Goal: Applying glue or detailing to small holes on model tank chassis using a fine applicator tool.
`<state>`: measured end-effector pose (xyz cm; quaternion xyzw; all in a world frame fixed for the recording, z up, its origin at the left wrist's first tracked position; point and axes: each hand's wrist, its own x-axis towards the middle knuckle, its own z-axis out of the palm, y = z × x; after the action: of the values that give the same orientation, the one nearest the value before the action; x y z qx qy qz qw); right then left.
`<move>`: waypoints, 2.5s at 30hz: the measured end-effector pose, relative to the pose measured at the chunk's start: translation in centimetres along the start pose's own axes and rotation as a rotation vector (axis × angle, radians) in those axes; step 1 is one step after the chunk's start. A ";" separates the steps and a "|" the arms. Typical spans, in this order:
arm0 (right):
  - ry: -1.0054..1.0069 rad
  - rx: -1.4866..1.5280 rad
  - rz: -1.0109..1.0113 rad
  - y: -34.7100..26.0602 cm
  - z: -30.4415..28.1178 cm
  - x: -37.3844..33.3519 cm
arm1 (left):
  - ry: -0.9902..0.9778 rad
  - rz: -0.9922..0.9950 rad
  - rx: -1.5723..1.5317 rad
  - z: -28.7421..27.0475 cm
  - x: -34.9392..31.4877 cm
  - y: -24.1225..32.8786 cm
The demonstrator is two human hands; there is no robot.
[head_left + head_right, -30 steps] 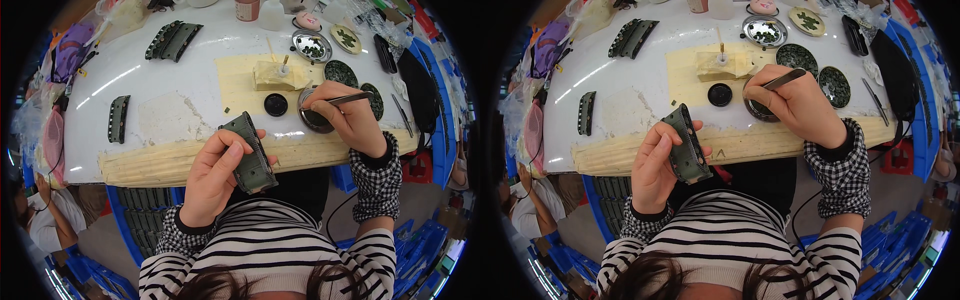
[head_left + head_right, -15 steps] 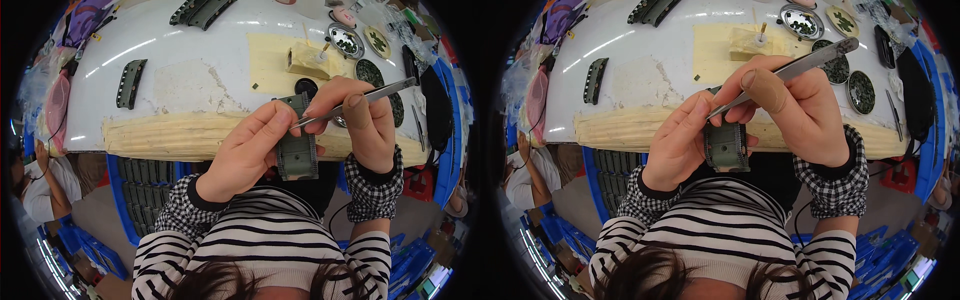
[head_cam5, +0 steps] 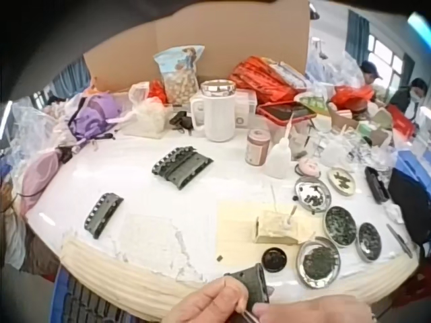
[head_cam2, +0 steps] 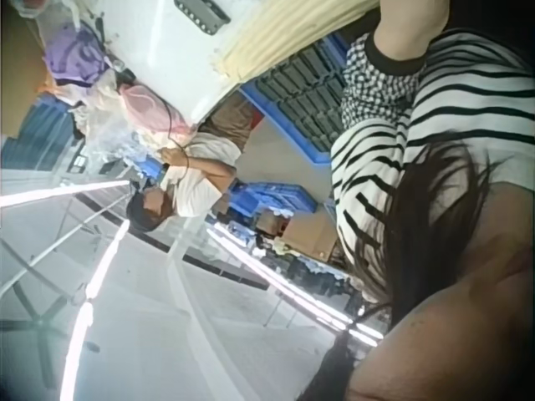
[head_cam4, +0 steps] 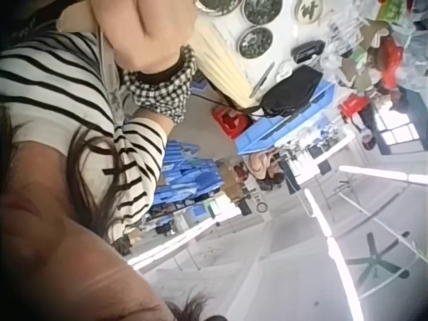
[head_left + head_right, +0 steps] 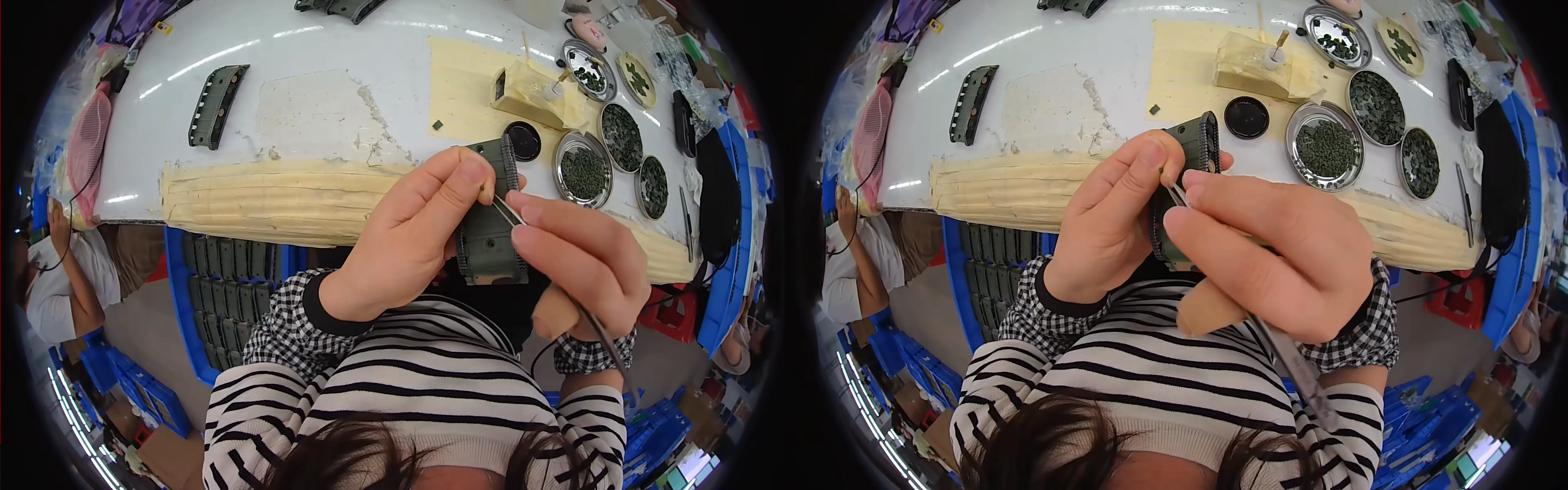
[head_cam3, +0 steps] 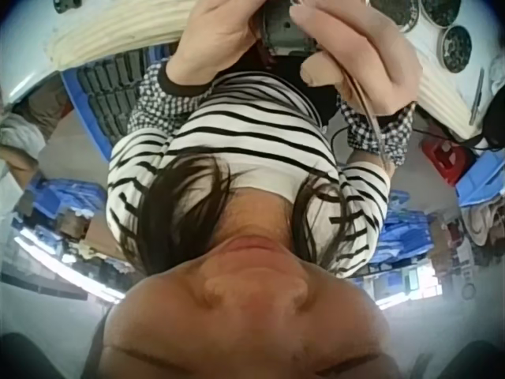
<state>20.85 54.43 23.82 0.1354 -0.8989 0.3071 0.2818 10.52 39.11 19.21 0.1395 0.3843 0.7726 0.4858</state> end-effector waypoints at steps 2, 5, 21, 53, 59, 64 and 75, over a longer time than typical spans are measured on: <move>-0.012 -0.117 -0.052 -0.5 0.5 -0.3 | 0.037 0.002 0.039 0.1 0.0 0.0; -0.017 -0.156 -0.097 -0.3 0.9 -0.4 | 0.066 0.021 0.027 0.3 0.0 -0.2; 0.028 -0.144 -0.155 -0.1 1.2 0.5 | 0.046 0.035 0.019 0.3 -0.1 -0.1; -0.069 -0.092 -0.062 -0.3 0.5 0.9 | 0.021 0.098 0.002 0.0 0.2 -0.4; -0.086 -0.081 -0.043 -0.2 0.3 0.8 | 0.013 0.101 0.013 -0.2 0.2 -0.5; -0.088 -0.071 -0.028 -0.3 0.3 0.7 | 0.013 0.084 0.096 -0.4 0.2 -0.3; 0.348 0.167 0.440 3.6 1.1 -1.5 | 0.118 0.177 -0.065 0.3 -0.9 1.5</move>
<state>20.09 56.63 20.55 -0.0947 -0.8165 0.4522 0.3462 10.21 38.12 20.62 0.1112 0.3730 0.8314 0.3965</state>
